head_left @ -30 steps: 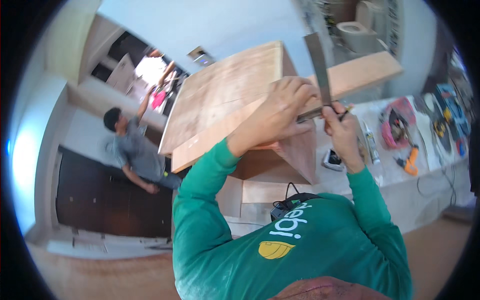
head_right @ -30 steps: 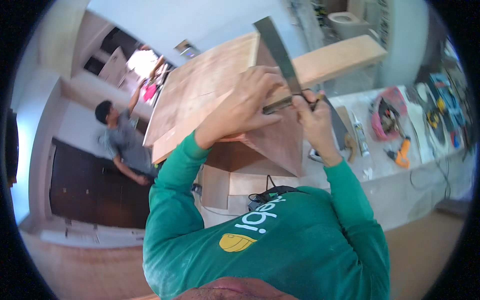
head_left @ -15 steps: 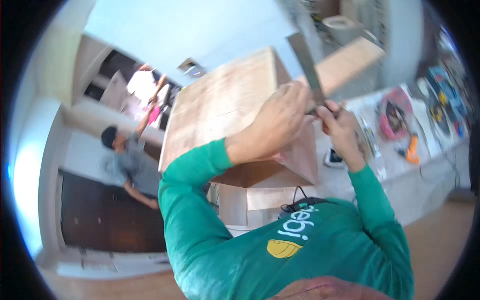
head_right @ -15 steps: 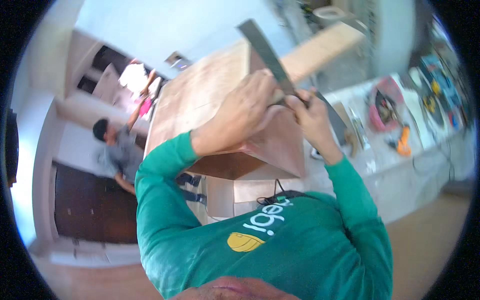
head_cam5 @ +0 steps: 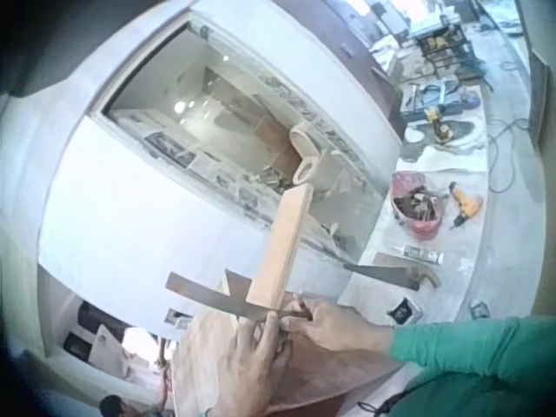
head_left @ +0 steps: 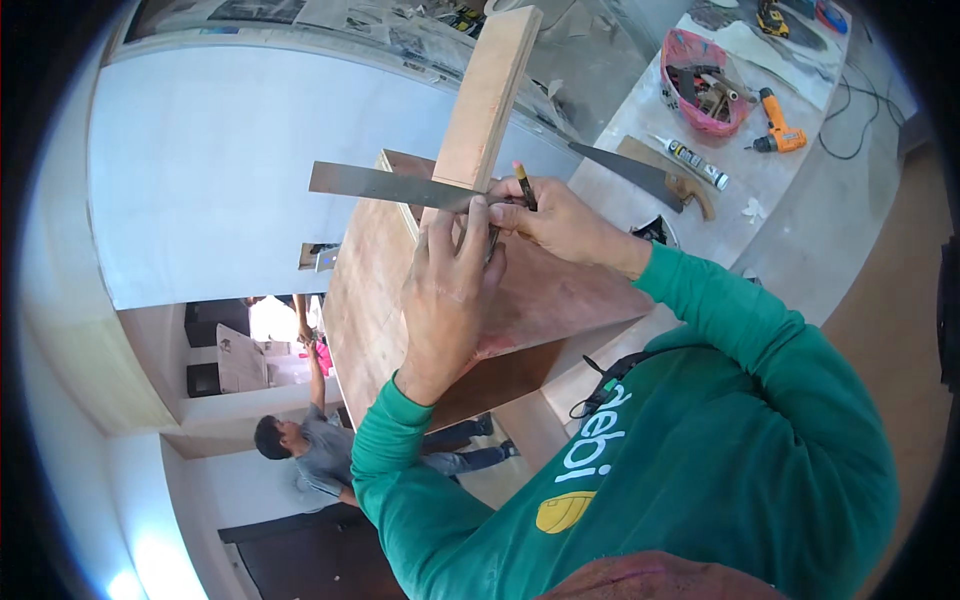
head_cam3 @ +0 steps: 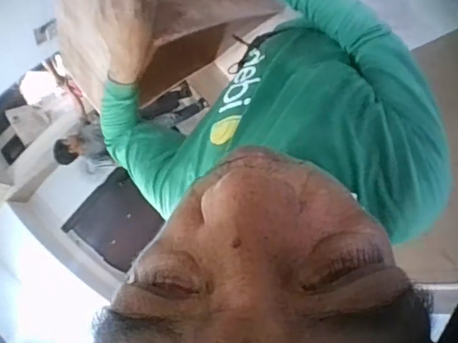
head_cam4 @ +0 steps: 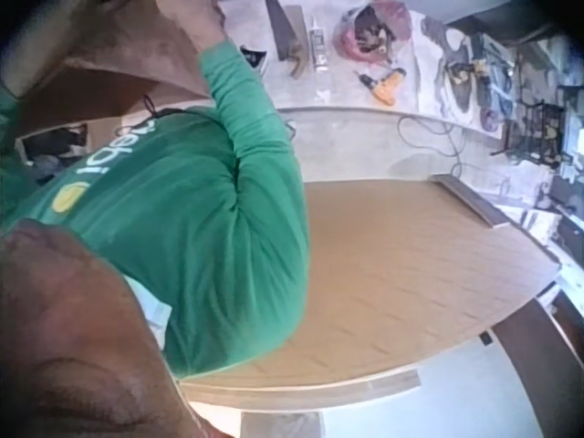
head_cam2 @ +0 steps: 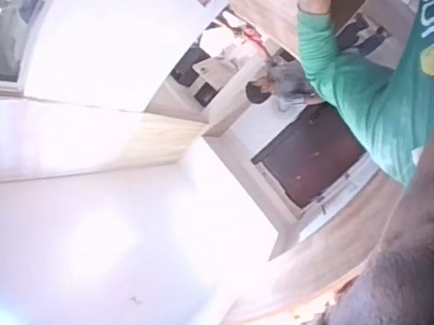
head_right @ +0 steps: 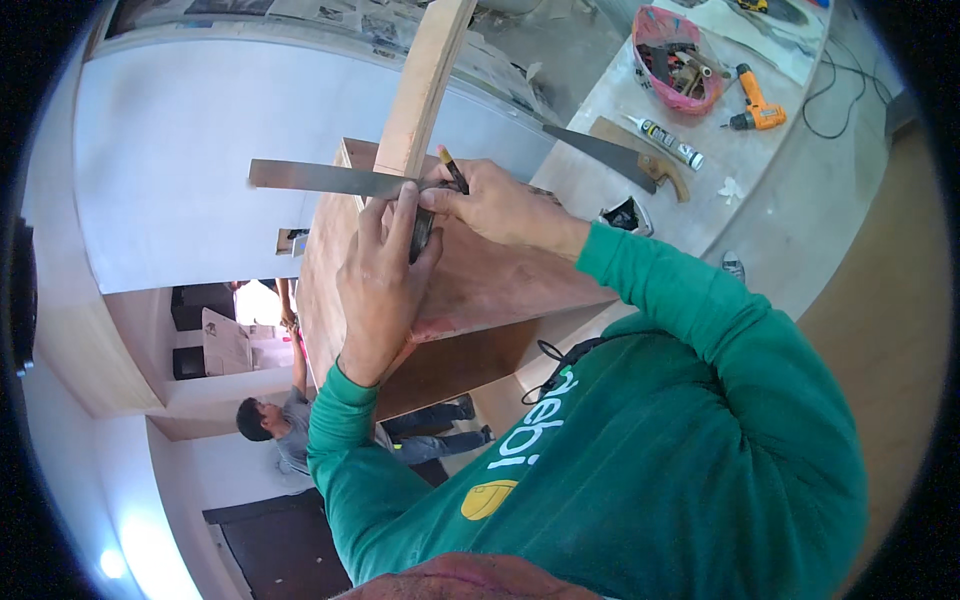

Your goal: The person marks a line on a wooden board with a pencil and a square, then uses a hand saw to cut the board while bracing it against a wooden cabinet structure.

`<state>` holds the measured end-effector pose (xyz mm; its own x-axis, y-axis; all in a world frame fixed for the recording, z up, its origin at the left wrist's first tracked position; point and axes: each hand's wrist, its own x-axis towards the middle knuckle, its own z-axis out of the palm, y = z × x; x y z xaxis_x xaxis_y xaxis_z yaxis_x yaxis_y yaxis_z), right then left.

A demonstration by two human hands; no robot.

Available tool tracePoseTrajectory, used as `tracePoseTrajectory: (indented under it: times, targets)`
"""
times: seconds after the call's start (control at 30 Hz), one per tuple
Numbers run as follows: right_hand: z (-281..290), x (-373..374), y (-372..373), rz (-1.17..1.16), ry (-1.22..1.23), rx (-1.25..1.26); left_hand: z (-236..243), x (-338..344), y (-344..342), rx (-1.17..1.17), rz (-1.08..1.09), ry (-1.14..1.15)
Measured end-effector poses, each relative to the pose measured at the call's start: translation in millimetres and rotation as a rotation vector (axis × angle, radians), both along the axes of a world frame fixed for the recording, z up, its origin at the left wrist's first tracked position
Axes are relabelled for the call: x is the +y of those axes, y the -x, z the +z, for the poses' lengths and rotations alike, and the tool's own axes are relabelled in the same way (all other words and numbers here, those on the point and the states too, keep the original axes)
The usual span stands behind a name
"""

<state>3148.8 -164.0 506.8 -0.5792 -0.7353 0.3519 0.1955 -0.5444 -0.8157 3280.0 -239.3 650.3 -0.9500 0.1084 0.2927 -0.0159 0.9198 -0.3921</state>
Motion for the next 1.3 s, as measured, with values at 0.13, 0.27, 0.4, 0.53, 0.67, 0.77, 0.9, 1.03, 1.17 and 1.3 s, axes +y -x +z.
tracePoseTrajectory:
  times: [0.13, 0.27, 0.4, 0.53, 0.67, 0.77, 0.9, 1.03, 1.17, 1.3]
  targets:
    - [-3, -8, -1, 0.007, -0.034, 0.008, 3, 8, 0, -0.010, 0.034, 0.026]
    - [-4, -10, 0, 0.024, -0.049, -0.011, 0, -1, 1, 0.025, 0.006, 0.065]
    - [2, -6, 0, 0.006, -0.056, -0.006, 2, 1, 1, 0.019, 0.007, 0.078]
    - [-6, -11, 1, 0.007, -0.048, 0.012, -1, -2, 3, 0.035, -0.008, 0.068]
    - [-4, -10, 2, -0.009, -0.026, 0.029, -2, -2, 4, 0.052, -0.016, 0.084]
    - [-4, -11, 0, -0.030, -0.053, 0.042, 1, -1, 3, 0.049, -0.018, 0.076]
    - [0, -2, 3, -0.093, -0.124, 0.126, 1, 1, 5, 0.008, -0.011, 0.073]
    - [-5, 6, 8, -0.266, -0.198, 0.238, 1, 3, 7, 0.000, 0.005, 0.053]
    - [-21, 40, 24, -0.261, -0.086, 0.200, 0, 3, 4, 0.017, 0.014, 0.077]
    - [5, 73, 26, -0.247, 0.080, 0.021, 1, 7, 8, 0.012, 0.007, 0.107]
